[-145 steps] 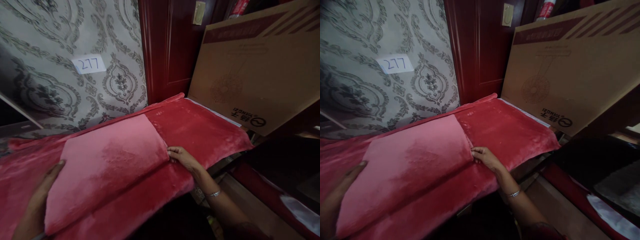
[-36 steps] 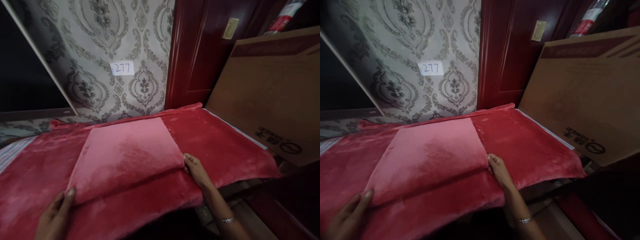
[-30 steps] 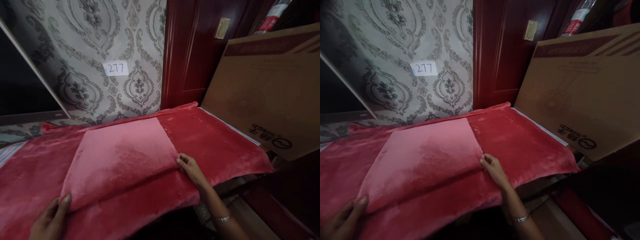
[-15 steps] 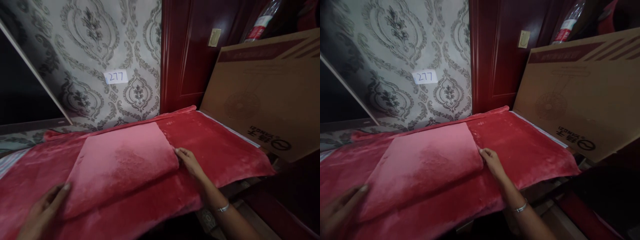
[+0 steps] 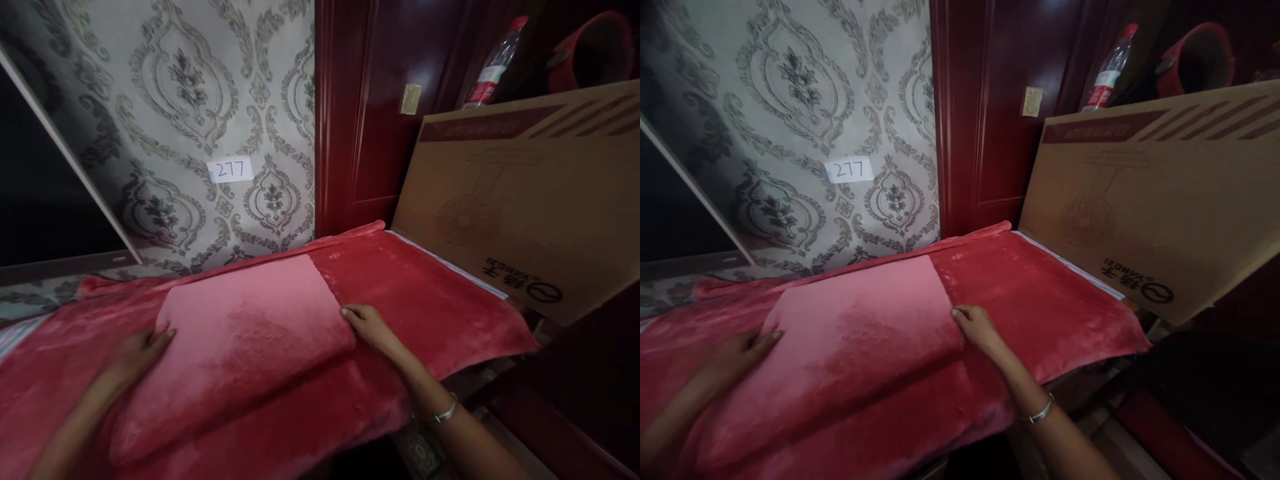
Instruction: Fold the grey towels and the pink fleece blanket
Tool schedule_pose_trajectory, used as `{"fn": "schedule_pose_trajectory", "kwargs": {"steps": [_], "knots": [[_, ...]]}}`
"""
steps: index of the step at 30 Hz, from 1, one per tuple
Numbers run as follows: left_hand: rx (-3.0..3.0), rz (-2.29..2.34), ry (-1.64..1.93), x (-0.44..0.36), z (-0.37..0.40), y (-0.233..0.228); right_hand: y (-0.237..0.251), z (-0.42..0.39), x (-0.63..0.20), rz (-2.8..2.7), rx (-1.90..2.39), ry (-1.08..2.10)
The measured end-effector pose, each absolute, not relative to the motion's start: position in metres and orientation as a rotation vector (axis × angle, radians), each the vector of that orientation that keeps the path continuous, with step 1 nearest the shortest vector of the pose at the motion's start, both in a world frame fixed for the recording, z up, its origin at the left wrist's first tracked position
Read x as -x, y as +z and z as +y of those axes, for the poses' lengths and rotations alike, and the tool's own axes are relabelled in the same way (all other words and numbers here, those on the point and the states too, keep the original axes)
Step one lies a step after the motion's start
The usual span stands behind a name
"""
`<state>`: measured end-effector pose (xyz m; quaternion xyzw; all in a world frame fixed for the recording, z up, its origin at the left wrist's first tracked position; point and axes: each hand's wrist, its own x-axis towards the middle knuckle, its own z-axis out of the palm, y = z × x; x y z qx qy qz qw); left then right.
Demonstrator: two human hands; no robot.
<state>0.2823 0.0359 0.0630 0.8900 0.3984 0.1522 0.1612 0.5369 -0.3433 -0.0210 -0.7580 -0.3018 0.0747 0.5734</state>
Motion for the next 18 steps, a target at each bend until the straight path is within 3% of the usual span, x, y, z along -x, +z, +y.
{"fn": "schedule_pose_trajectory", "kwargs": {"steps": [4,10,18], "knots": [[-2.426,1.143,0.446,-0.280,0.037,0.048,-0.028,-0.343,-0.542,-0.622,1.744,0.034],[-2.081,1.198,0.516,-0.267,0.028,0.043,-0.037,-0.336,-0.532,-0.691,1.508,0.342],[-2.078,1.191,0.525,-0.265,0.025,0.042,-0.030,-0.333,-0.549,-0.624,1.546,0.318]]}}
